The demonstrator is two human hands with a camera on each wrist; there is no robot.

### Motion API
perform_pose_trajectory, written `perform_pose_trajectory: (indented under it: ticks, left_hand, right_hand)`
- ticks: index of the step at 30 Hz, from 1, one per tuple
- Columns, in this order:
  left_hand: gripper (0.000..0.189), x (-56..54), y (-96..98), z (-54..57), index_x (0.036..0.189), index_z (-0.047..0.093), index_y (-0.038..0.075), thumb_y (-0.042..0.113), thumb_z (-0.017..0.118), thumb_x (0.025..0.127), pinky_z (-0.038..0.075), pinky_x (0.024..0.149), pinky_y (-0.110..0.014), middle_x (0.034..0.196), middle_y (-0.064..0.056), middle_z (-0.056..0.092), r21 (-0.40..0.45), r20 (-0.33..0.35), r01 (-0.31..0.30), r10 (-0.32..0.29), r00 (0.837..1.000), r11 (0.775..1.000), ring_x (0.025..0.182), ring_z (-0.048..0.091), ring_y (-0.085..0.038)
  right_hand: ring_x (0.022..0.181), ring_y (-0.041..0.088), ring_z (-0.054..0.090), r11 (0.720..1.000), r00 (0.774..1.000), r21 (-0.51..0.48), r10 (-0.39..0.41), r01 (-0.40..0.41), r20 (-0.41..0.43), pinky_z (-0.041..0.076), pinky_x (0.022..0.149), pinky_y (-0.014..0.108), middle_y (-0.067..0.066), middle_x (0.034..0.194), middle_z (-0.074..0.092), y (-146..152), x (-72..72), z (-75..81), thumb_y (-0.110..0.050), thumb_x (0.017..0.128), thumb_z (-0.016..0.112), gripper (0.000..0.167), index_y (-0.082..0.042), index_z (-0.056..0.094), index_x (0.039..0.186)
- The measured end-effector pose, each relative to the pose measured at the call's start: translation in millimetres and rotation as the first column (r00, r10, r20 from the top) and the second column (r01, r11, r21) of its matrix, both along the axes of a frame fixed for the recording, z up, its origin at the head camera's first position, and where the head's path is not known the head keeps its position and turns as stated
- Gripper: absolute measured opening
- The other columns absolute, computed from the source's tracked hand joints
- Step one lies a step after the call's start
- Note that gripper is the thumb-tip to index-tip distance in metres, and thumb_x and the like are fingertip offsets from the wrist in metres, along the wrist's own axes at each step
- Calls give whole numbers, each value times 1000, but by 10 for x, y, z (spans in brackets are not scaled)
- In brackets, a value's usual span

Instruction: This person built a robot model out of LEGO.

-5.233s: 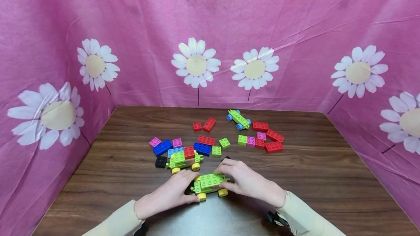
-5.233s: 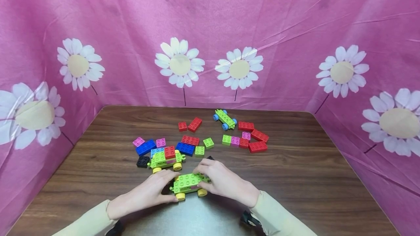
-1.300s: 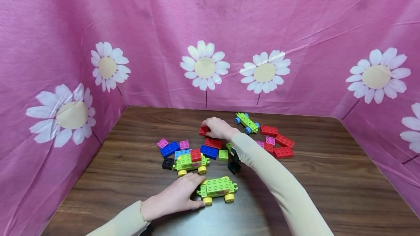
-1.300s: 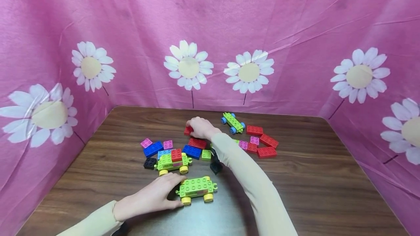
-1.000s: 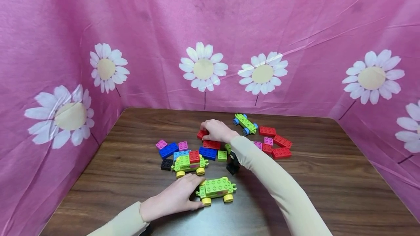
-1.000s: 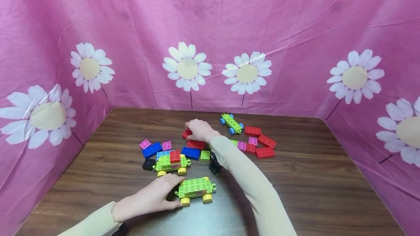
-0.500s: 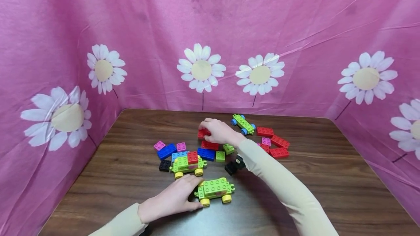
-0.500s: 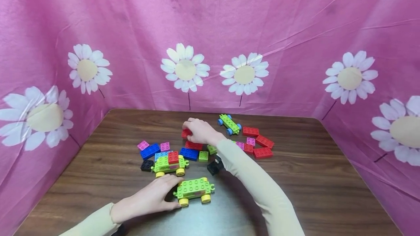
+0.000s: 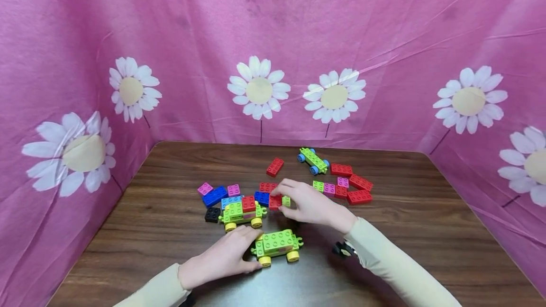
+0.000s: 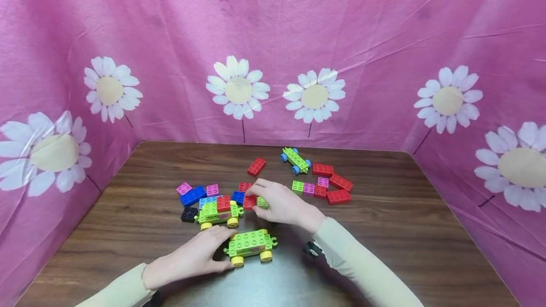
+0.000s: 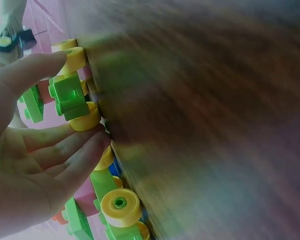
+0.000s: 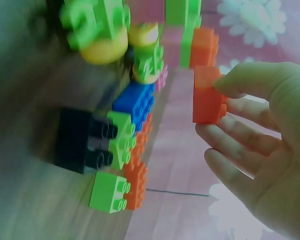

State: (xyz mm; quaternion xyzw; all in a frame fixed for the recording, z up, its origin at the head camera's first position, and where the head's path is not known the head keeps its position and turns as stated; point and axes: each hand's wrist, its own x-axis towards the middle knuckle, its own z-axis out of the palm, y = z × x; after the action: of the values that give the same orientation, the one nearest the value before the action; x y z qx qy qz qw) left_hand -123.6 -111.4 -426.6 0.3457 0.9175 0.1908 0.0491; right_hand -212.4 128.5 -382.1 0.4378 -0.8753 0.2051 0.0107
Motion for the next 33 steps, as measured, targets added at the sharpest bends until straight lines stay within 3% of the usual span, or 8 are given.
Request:
perform_pose_trajectory:
  ticks: [7,11,15,23,33]
  left_hand:
    - [61,-3,1,-11,130,58,-1,33,78,84,53,98,-42,127,-12,66,8,7,-3,3,1000,1000,117,62,-26]
    - [62,-7,-2,-13,130,58,-2,33,78,83,53,99,-43,127,-13,66,10,17,-9,9,1000,1000,118,62,-27]
    - [61,-5,0,-11,128,59,-1,34,79,83,54,96,-41,124,-12,67,12,18,-7,7,1000,1000,115,62,-25]
    - [61,-3,1,-15,128,59,0,35,79,83,54,96,-41,123,-11,67,9,18,-9,9,1000,1000,114,63,-25]
    - [60,-27,9,-17,130,59,1,35,77,84,54,96,-43,126,-11,67,-2,51,-21,21,998,1000,116,62,-25]
  right_hand:
    - [89,4,57,991,995,-91,92,-94,-24,55,72,22,-5,112,64,149,364,43,-15,89,69,30,-14,64,119]
    - [84,1,53,984,991,-121,131,-133,-31,51,67,15,-7,110,63,197,497,30,-13,89,69,30,-15,64,118]
    - [85,5,57,984,991,-117,131,-133,-21,51,72,13,-7,110,63,229,589,-9,-13,88,70,33,-14,63,120]
    - [96,3,60,991,993,-71,114,-115,-8,53,83,15,-6,114,63,240,637,-111,-16,88,72,36,-14,63,123]
    - [95,5,62,991,992,-82,111,-106,64,57,83,24,-1,116,69,259,615,-124,-11,90,69,33,-10,63,123]
